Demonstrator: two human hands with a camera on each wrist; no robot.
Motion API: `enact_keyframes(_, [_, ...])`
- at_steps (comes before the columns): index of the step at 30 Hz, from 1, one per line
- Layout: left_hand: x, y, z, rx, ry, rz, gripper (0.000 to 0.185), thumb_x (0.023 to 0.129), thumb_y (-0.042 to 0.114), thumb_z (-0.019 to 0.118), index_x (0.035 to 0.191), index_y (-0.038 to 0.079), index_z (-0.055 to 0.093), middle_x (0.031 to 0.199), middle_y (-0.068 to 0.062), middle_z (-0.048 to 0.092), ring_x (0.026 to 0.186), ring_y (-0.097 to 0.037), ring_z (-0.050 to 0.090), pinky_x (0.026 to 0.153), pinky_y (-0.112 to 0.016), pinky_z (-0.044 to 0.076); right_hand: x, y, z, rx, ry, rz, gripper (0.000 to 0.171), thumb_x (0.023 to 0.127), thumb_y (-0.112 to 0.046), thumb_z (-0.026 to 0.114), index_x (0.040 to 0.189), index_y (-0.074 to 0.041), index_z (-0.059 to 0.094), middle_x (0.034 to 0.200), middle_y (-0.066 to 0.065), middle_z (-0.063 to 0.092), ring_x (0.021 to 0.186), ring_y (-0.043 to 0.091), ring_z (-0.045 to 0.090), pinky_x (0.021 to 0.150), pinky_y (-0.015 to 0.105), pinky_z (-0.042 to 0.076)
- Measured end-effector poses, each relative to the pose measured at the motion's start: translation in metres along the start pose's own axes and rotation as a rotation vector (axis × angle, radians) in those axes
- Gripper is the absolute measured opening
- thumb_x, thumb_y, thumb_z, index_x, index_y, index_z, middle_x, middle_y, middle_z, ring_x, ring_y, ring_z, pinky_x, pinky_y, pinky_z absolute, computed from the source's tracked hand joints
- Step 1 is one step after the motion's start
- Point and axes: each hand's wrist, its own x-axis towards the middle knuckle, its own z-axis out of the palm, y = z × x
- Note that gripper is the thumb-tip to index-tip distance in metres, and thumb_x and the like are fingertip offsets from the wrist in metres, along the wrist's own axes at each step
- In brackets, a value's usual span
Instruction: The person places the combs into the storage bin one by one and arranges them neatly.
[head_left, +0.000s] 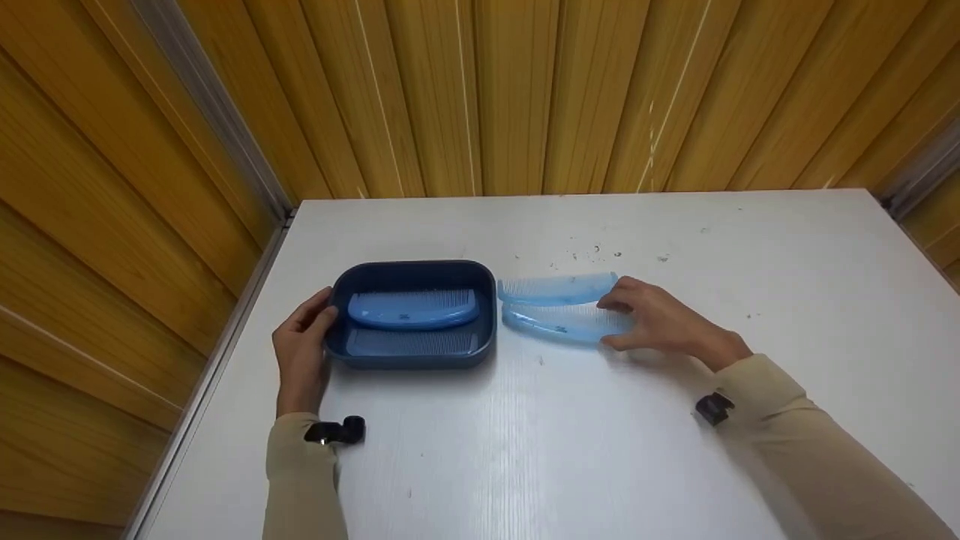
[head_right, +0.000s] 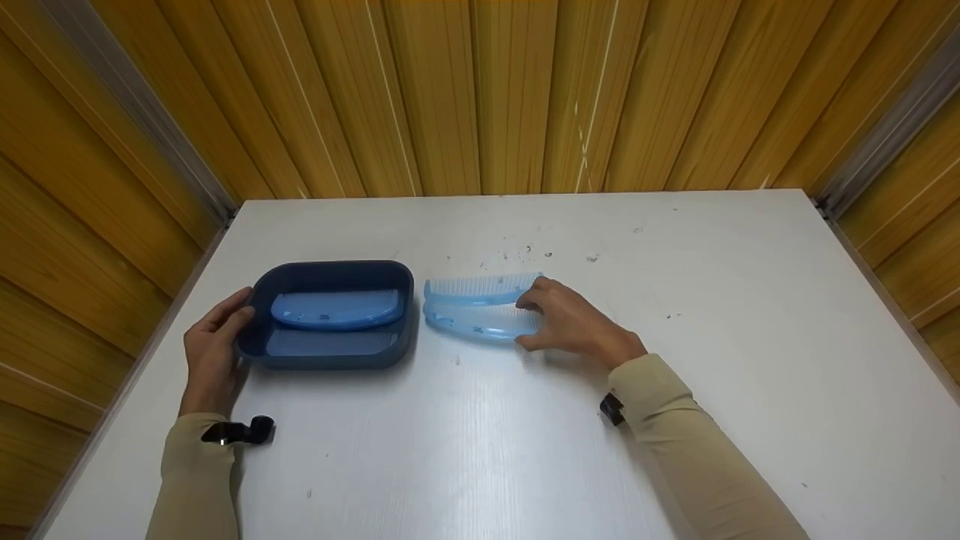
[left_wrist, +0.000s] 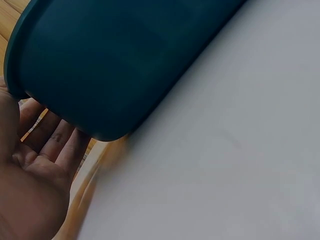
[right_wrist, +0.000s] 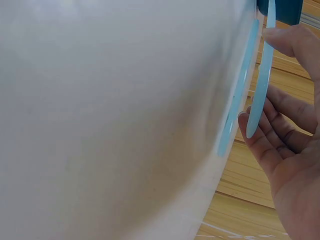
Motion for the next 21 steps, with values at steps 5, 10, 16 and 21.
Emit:
enact_keyframes(5, [0.0, 0.001, 0.0, 0.001, -0.002, -0.003, 0.037, 0.103, 0.013, 0.071, 0.14, 0.007, 0.07, 0.139, -0.007, 0.067, 0.129, -0.015, 0.057, 0.107, -0.022, 0.047, 0.0, -0.005, -0.006, 0.016, 0.019, 0.005, 0.047, 0.084, -0.019, 0.09, 0.123, 0.003, 0.074, 0.111, 0.012, 0.065, 0.101, 0.031, 0.061, 0.091, 0.048, 0.054])
enact_keyframes(10, [-0.001, 0.001, 0.001, 0.009, 0.004, 0.004, 0.037, 0.103, 0.013, 0.071, 0.139, 0.006, 0.07, 0.138, -0.007, 0.067, 0.129, -0.015, 0.058, 0.107, -0.022, 0.047, 0.004, -0.013, -0.012, 0.015, 0.057, -0.016, 0.048, 0.082, -0.018, 0.091, 0.121, 0.004, 0.074, 0.113, 0.013, 0.067, 0.102, 0.03, 0.063, 0.092, 0.049, 0.054])
enact_keyframes(16, [0.001, -0.002, 0.0, 0.014, 0.01, 0.008, 0.037, 0.104, 0.013, 0.07, 0.14, 0.007, 0.07, 0.14, -0.007, 0.066, 0.13, -0.015, 0.057, 0.109, -0.022, 0.046, 0.009, -0.021, -0.019, -0.001, 0.082, -0.062, 0.048, 0.08, -0.016, 0.093, 0.119, 0.005, 0.074, 0.112, 0.017, 0.067, 0.097, 0.032, 0.062, 0.087, 0.049, 0.055])
enact_keyframes(21, [0.002, -0.003, 0.0, 0.012, 0.001, -0.004, 0.038, 0.105, 0.013, 0.068, 0.142, 0.008, 0.069, 0.142, -0.007, 0.065, 0.132, -0.016, 0.055, 0.11, -0.023, 0.045, 0.008, -0.023, -0.024, -0.025, 0.102, -0.061, 0.049, 0.08, -0.016, 0.093, 0.12, 0.005, 0.074, 0.113, 0.016, 0.066, 0.098, 0.03, 0.061, 0.086, 0.047, 0.055])
